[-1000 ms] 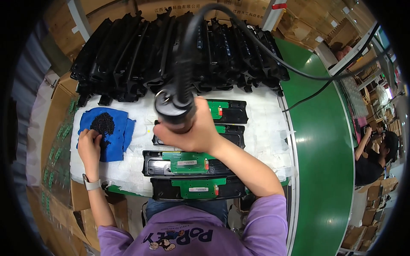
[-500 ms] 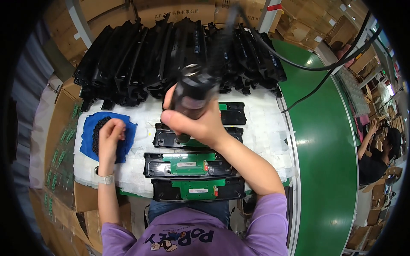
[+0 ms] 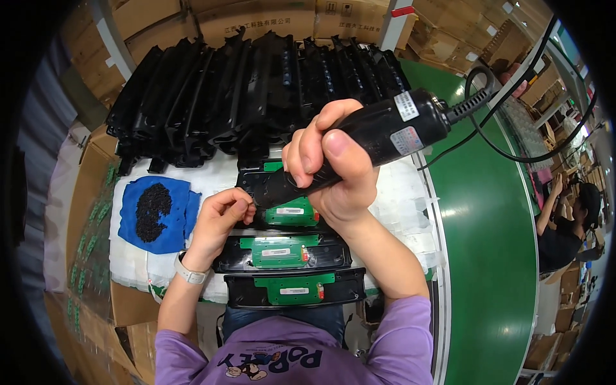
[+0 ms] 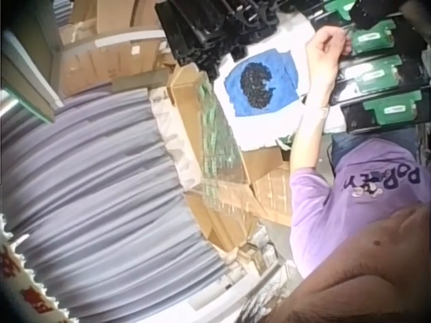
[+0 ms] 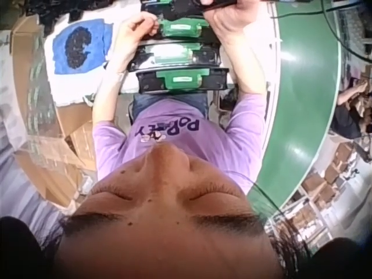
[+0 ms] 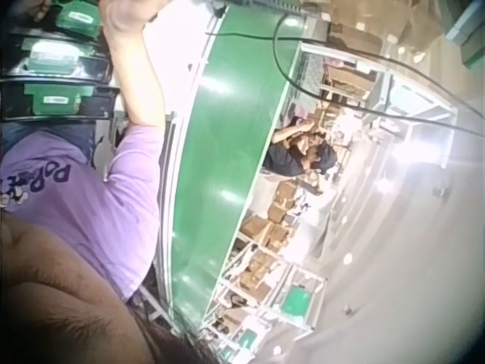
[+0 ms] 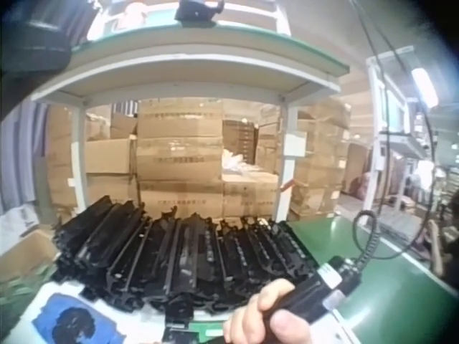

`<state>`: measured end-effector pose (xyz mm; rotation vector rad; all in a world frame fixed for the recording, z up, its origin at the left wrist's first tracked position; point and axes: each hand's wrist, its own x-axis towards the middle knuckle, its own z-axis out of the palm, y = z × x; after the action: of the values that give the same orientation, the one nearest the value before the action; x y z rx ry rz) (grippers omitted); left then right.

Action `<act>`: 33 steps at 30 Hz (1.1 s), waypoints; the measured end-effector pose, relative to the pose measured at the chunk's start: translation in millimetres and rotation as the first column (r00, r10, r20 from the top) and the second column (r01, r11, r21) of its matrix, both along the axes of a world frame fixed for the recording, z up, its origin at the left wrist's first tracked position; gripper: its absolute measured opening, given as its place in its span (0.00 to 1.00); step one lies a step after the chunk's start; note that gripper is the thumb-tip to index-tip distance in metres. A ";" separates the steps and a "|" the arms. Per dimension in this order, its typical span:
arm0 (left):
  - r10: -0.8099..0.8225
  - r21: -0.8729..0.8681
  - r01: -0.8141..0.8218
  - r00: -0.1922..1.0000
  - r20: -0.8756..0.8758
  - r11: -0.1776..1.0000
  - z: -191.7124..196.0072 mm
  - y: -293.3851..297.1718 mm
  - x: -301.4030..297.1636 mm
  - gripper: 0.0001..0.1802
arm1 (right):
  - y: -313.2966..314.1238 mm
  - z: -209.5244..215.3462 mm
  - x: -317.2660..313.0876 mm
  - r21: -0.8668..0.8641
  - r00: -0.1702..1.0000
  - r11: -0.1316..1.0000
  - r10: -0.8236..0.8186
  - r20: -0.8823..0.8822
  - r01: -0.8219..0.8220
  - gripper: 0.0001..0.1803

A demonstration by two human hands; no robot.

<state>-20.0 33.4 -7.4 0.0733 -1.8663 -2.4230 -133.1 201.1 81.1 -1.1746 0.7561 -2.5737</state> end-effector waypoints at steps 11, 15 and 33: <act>-0.117 0.007 0.117 0.992 0.052 0.993 -7.8 -3.8 2.6 0.07 | -3.6 -8.9 0.5 0.095 0.989 0.989 0.124 -0.086 -0.115 0.14; -0.129 0.009 0.129 0.990 0.064 0.992 -10.1 -2.9 3.5 0.07 | -6.5 -10.9 -1.5 0.098 0.995 0.990 0.101 -0.017 -0.099 0.14; -0.065 -0.190 0.054 0.997 -0.051 0.980 -12.1 -1.1 6.3 0.04 | -6.3 -10.3 0.6 0.169 0.993 0.986 -0.008 0.115 -0.012 0.11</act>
<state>-13.7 32.3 -19.5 -0.0640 -2.0894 -2.2453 -132.5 194.9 70.8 -0.9665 0.9250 -2.4934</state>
